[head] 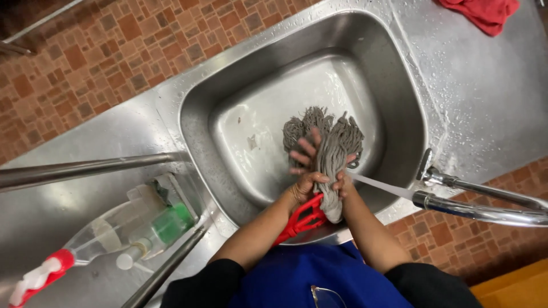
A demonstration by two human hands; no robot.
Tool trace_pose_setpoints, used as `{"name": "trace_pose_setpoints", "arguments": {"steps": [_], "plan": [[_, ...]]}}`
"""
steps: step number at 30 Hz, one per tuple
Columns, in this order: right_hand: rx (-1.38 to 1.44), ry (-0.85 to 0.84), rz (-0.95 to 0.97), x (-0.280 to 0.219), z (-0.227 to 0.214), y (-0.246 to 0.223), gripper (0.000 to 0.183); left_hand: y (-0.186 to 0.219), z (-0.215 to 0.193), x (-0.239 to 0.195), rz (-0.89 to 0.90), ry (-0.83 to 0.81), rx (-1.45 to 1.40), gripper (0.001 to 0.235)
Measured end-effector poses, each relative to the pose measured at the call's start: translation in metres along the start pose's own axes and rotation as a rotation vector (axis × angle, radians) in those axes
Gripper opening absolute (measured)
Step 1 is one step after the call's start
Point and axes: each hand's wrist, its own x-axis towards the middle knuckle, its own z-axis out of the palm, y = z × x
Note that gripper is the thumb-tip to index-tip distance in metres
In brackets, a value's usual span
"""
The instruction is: The person rinses a grey mop head under running water in a stainless steel sink. They repeatedly squeeze and wring the mop head by hand to remove excess water and soap suds.
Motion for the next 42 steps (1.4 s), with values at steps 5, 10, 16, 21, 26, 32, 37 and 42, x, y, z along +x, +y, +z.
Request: {"name": "trace_pose_setpoints", "arguments": {"steps": [5,10,16,21,26,32,37,42], "plan": [[-0.464,0.494,-0.328,0.003,0.082,0.001,0.095,-0.009,-0.014,-0.019,0.053,-0.116,0.093,0.056],[-0.583,0.866,-0.153,-0.019,0.102,-0.026,0.050,0.003,0.072,-0.067,0.115,-0.185,0.433,0.055],[-1.396,1.968,0.397,0.007,0.070,-0.007,0.045,-0.015,0.047,-0.032,0.290,0.161,0.790,0.032],[-1.614,1.879,0.649,0.031,0.051,0.017,0.041,-0.045,-0.045,0.051,0.359,0.448,1.004,0.040],[-1.812,1.756,0.884,0.058,0.024,0.035,0.038,-0.030,-0.008,-0.010,0.385,0.371,1.053,0.043],[-2.045,1.565,1.206,0.061,0.016,0.044,0.036,-0.022,0.007,-0.037,0.401,0.248,1.120,0.050],[-2.183,1.386,1.467,0.054,0.012,0.049,0.036,-0.024,0.007,-0.047,0.400,0.149,1.162,0.057],[-2.384,1.107,1.761,0.055,0.021,0.030,0.037,-0.012,-0.014,-0.021,0.420,0.031,1.235,0.063]]}}
